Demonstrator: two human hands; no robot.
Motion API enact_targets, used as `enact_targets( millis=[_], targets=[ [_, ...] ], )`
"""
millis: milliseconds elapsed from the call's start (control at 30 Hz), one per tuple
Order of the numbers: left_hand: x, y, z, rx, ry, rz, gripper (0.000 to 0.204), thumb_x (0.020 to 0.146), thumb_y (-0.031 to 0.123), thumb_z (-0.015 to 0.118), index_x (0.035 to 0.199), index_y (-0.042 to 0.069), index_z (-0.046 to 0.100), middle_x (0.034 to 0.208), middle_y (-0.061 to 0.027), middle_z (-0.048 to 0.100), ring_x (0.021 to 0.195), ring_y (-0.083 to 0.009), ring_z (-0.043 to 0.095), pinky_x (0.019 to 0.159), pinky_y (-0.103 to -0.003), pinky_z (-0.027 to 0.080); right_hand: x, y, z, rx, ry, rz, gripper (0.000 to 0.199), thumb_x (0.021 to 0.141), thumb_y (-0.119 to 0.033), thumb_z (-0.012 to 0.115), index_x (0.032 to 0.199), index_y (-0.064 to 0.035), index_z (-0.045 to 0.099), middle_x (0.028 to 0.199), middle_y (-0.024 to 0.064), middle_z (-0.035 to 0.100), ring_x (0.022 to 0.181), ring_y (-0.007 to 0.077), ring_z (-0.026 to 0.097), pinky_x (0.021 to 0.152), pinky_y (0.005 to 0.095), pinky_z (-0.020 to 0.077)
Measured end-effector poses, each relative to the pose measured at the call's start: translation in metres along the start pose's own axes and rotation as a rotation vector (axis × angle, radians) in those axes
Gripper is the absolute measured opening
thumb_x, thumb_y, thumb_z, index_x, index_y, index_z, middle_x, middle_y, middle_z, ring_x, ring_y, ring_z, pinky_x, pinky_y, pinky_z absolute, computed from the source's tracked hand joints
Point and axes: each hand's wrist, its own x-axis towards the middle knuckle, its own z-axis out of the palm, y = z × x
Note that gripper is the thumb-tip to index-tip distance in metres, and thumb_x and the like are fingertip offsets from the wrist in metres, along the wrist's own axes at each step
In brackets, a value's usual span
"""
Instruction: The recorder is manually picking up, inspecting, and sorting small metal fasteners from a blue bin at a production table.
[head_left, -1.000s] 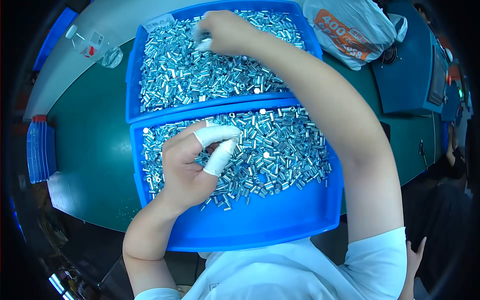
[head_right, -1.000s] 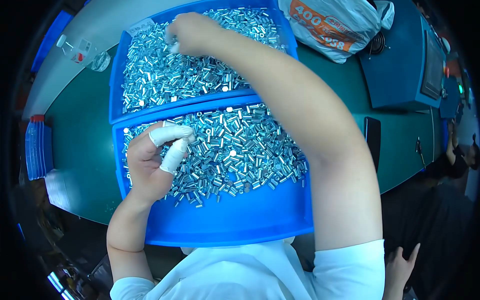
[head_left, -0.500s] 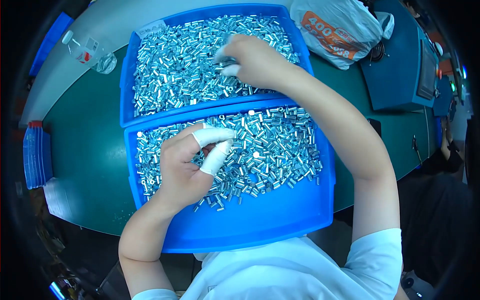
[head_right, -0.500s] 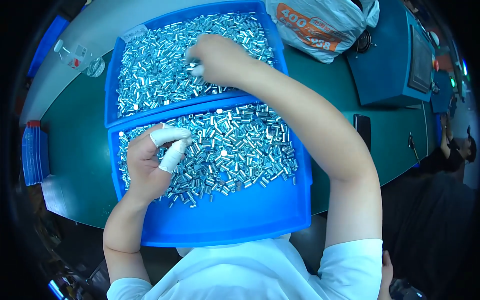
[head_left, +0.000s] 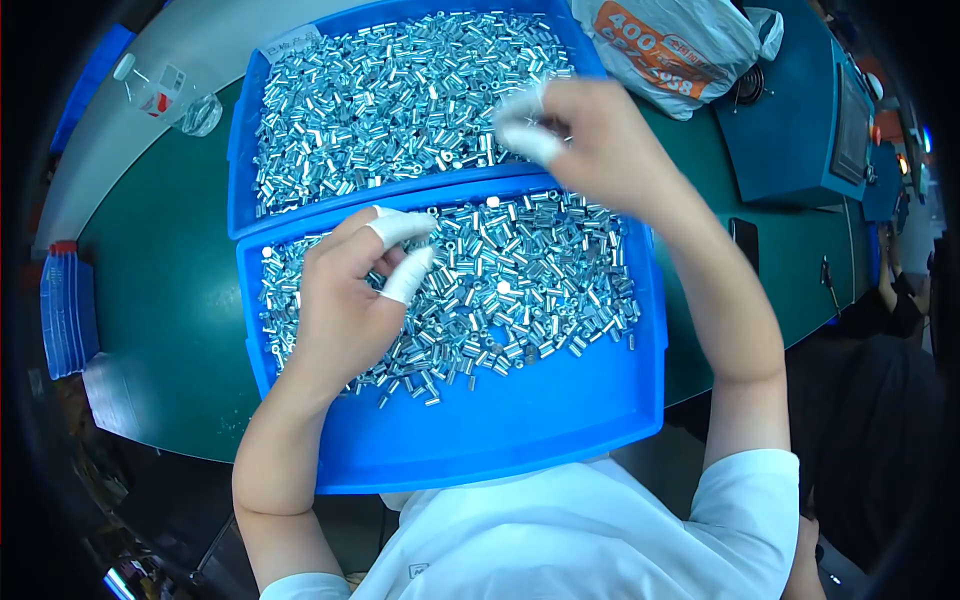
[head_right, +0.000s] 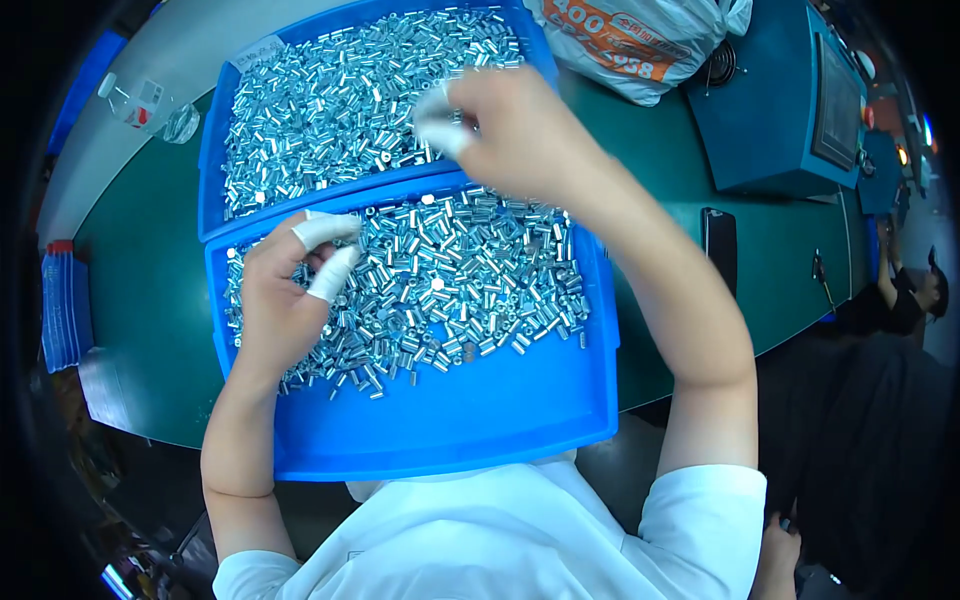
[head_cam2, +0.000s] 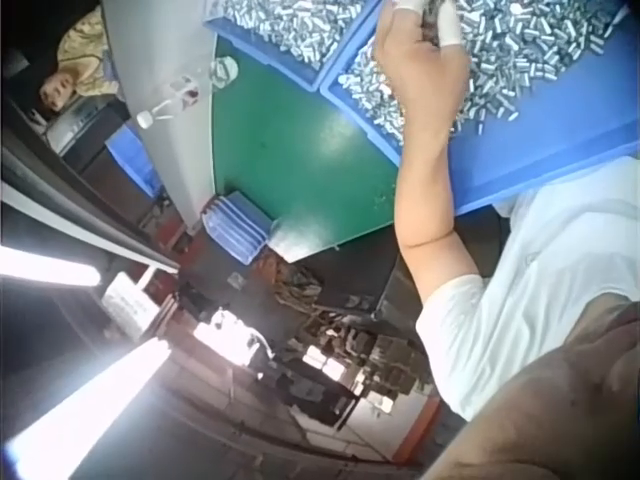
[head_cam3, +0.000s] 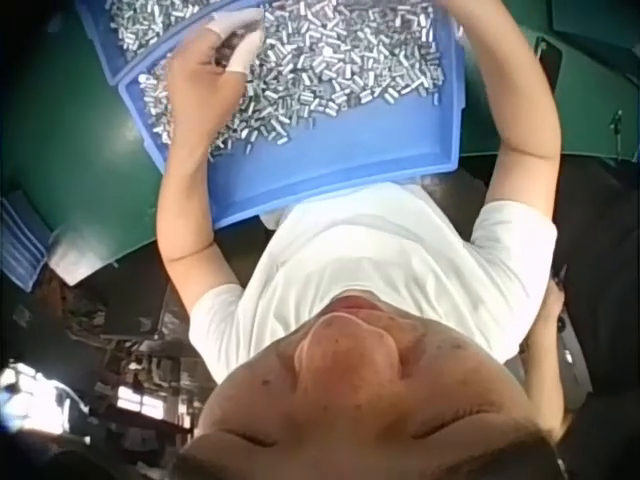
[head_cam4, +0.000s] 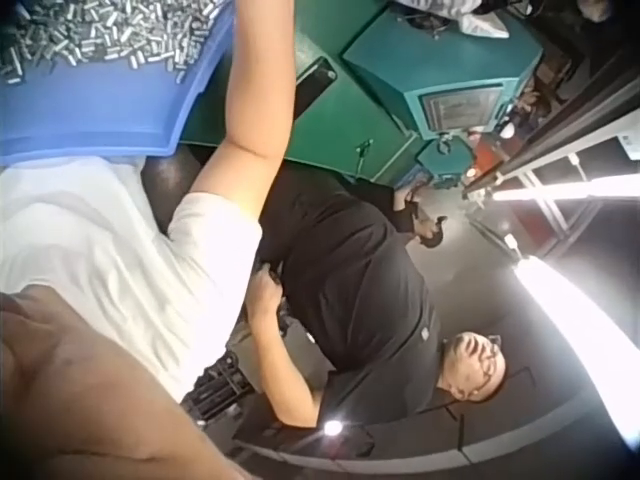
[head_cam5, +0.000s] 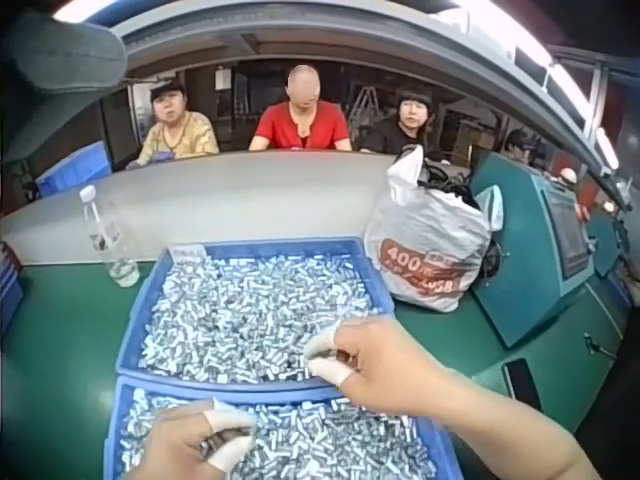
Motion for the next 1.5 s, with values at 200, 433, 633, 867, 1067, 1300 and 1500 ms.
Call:
enact_targets(
  millis=[200,433,633,867,1067,1300,1500],
  targets=[
    [0.000,-0.001,0.002,0.157,-0.055,0.128,0.025,0.079,-0.007,0.074,0.102,0.002,0.070,0.093,-0.0140,0.067,0.082,-0.0297,0.066,0.070,-0.036,0.053,-0.067,-0.031,0.010,-0.102,-0.205,0.049,0.013,0.082,-0.014,0.079,0.089,-0.0048,0.073,0.085,0.0115,0.069,0.078,0.0310,0.067,0.067,0.0416,0.0522],
    [-0.001,-0.002,-0.010,0.402,-0.124,0.132,0.025,0.078,-0.002,0.078,0.102,0.003,0.070,0.095,-0.0118,0.067,0.090,-0.0302,0.065,0.078,-0.039,0.051,-0.072,-0.044,0.018,-0.215,-0.282,0.160,0.012,0.077,-0.009,0.079,0.087,-0.0064,0.071,0.084,0.0112,0.062,0.079,0.0340,0.066,0.067,0.0465,0.0514],
    [0.001,0.002,-0.003,0.463,-0.189,0.099,0.031,0.077,-0.001,0.079,0.105,0.004,0.067,0.092,-0.0115,0.064,0.087,-0.0297,0.063,0.075,-0.039,0.051,-0.075,-0.033,0.023,-0.075,-0.142,0.064,0.017,0.077,0.001,0.075,0.092,-0.0036,0.069,0.084,0.0113,0.062,0.075,0.0311,0.064,0.064,0.0428,0.0511],
    [0.004,-0.006,0.004,0.515,-0.145,0.092,0.029,0.080,0.003,0.076,0.108,0.006,0.070,0.088,-0.0123,0.062,0.085,-0.0335,0.062,0.072,-0.044,0.050,-0.071,-0.031,0.028,0.165,-0.034,0.108,0.023,0.081,0.005,0.075,0.101,-0.0025,0.069,0.089,0.0101,0.066,0.069,0.0189,0.062,0.060,0.0318,0.0496],
    [0.005,-0.011,0.006,0.443,-0.140,0.071,0.025,0.081,0.003,0.075,0.106,0.006,0.071,0.088,-0.0119,0.061,0.082,-0.0339,0.062,0.070,-0.044,0.050,-0.072,-0.025,0.030,0.241,0.004,0.103,0.019,0.084,0.003,0.073,0.102,-0.0016,0.070,0.092,0.0088,0.068,0.072,0.0163,0.063,0.062,0.0291,0.0503],
    [0.005,-0.010,0.005,0.537,-0.128,0.150,0.028,0.081,-0.005,0.074,0.107,0.003,0.069,0.087,-0.0112,0.062,0.078,-0.0281,0.063,0.068,-0.038,0.051,-0.068,-0.026,0.030,0.284,0.055,0.164,0.015,0.084,-0.001,0.075,0.098,-0.0023,0.071,0.091,0.0073,0.070,0.072,0.0152,0.063,0.063,0.0273,0.0497],
    [0.004,-0.011,0.001,0.460,-0.176,0.078,0.023,0.080,-0.003,0.073,0.101,0.005,0.069,0.088,-0.0118,0.063,0.083,-0.0341,0.065,0.070,-0.043,0.052,-0.068,-0.024,0.030,0.309,0.074,0.158,0.016,0.083,-0.001,0.076,0.098,-0.0025,0.071,0.090,0.0069,0.070,0.072,0.0148,0.062,0.063,0.0269,0.0494]
  ],
)
